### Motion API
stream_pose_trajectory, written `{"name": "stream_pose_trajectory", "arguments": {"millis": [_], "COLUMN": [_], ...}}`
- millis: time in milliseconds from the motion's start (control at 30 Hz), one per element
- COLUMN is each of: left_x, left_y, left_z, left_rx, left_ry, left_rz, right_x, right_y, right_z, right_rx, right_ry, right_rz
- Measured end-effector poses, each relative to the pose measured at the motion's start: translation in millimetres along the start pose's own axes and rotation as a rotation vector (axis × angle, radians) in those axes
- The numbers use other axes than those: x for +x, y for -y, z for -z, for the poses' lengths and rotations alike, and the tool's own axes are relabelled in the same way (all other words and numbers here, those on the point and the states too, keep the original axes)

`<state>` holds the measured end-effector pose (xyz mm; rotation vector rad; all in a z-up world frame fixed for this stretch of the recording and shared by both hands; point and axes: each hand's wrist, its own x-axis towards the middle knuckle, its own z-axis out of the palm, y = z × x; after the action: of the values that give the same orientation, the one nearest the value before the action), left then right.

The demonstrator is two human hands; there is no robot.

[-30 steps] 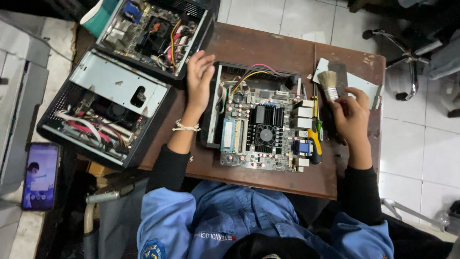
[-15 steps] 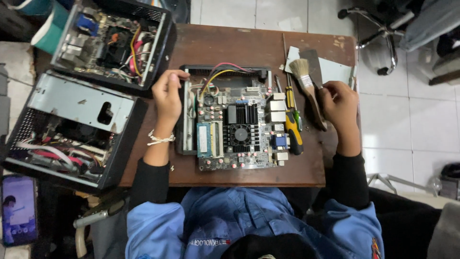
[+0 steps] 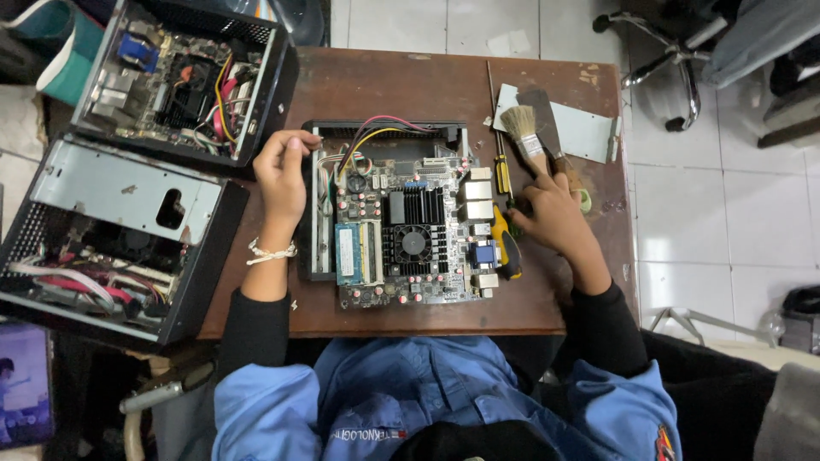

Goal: The person inserts a RAM module into a motherboard slot and secures it. They then use a screwdriver to tighten screws on the motherboard's heatsink.

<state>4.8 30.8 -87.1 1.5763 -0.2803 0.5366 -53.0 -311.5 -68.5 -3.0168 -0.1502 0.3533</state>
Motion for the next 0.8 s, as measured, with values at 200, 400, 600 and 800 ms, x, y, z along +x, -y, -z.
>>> {"name": "stream_pose_trajectory", "arguments": {"millis": [200,400,600,800], "left_x": [-2.1,-2.3,0.2,-22.7], "left_y": [10.7,5.0,-34.3,-105.9], "left_z": [1.5,3.0,6.1,-4.2], "left_rx": [0.032,0.006,0.106,0.197], "left_ry": [-0.049,-0.057,-0.068,0.434], "left_rz": [-0.005,0.001,-0.262,-0.432], "right_x": [20.2,-25.1,-54.0,-98.3], "right_y": [-25.1,-18.1,-48.8,-7.7], "right_z": [-55.4,1.2,21.9,68.3], "right_rx": [0.004,0.335,1.517,1.374], "right_ry": [-0.212,-0.444,-1.065,-0.979], "right_rz": [-0.097,-0.113,0.006,0.174]}}
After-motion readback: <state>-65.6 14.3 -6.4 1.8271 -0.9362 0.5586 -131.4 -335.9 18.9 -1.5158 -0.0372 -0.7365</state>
